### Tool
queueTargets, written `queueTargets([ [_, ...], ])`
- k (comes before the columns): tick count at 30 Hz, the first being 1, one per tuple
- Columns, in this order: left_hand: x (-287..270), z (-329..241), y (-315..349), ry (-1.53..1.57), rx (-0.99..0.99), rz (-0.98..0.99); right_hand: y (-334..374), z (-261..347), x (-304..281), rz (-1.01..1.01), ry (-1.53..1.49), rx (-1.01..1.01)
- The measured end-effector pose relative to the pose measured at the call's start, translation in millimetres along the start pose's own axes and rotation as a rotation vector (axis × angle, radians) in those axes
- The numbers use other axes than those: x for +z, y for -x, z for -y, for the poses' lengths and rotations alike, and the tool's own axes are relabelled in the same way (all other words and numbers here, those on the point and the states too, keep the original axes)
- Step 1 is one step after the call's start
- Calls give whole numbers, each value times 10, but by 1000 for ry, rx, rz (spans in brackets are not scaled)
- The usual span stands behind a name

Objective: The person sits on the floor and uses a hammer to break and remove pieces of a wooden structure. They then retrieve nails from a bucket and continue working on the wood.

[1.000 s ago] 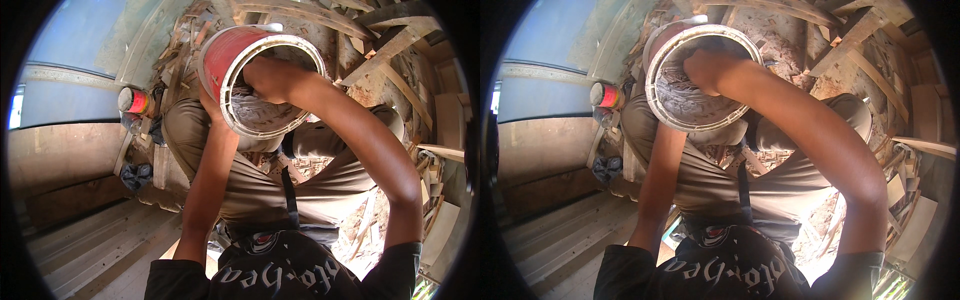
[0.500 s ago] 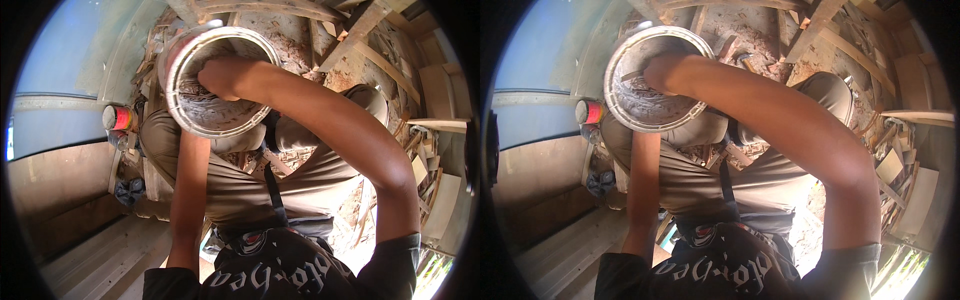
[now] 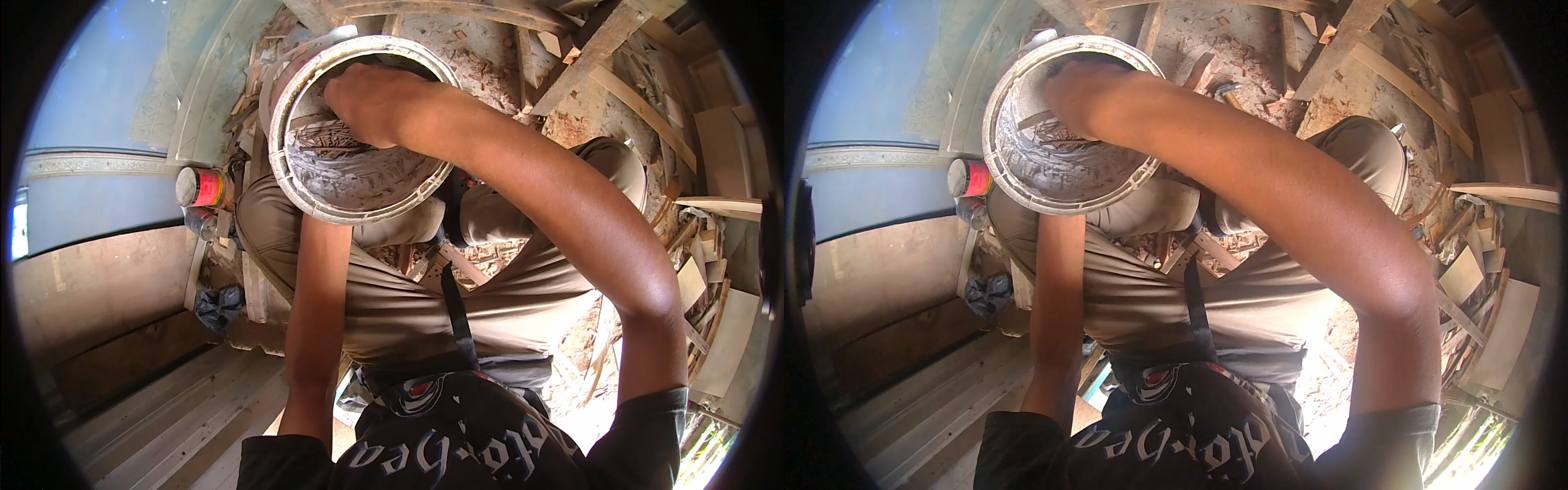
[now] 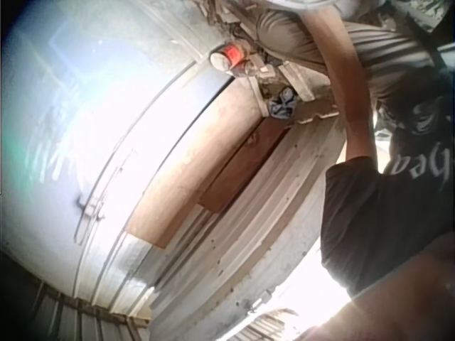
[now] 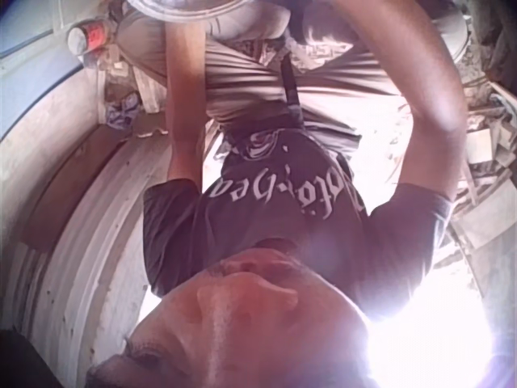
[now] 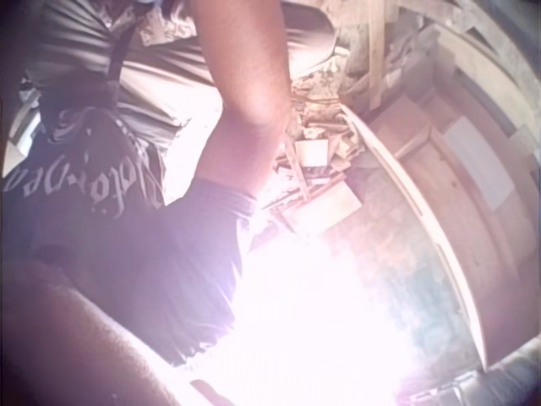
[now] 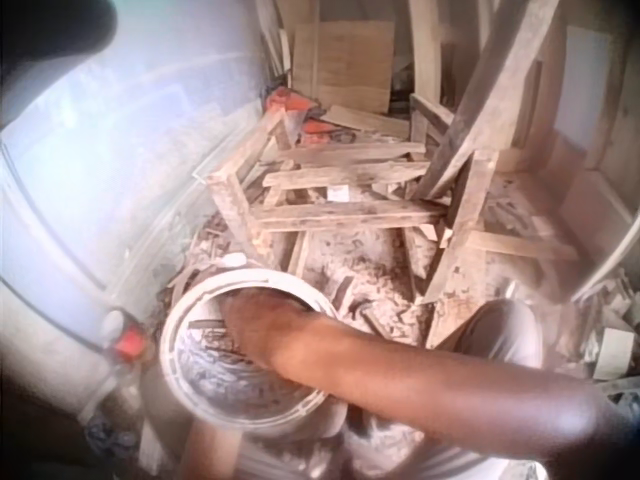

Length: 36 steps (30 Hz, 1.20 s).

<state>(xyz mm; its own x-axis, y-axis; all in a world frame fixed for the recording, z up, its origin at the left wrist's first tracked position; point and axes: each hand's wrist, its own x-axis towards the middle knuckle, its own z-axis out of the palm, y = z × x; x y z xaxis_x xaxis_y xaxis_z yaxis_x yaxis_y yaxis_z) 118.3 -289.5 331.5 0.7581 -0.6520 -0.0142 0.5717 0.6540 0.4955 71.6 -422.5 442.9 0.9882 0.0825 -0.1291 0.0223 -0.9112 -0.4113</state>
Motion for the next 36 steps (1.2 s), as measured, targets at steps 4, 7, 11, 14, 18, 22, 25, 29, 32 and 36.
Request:
queueTargets([
  [4,-90,-135,83,-24,63,-52,-28,114,43,17,-24,5],
  [7,-45,-107,45,-12,112,-56,-5,103,-49,19,11,32],
  [11,-98,-108,35,-29,172,-72,-83,4,22,-42,15,26],
  [14,-122,-119,63,-33,211,-78,-108,-14,21,-26,31,11],
  [18,-27,-78,75,-95,247,-84,-137,-57,70,32,41,-13],
  [22,-19,-100,76,-65,199,-82,-105,66,107,0,120,-99],
  [25,-22,-138,105,-50,153,-85,-118,146,136,12,105,-103],
  [29,-39,-126,105,-33,97,-83,-100,223,207,23,108,-129],
  [32,-50,-116,113,-20,62,-82,-131,235,284,37,115,-163],
  [36,-11,-133,126,-15,41,-90,-114,166,213,76,82,-168],
])
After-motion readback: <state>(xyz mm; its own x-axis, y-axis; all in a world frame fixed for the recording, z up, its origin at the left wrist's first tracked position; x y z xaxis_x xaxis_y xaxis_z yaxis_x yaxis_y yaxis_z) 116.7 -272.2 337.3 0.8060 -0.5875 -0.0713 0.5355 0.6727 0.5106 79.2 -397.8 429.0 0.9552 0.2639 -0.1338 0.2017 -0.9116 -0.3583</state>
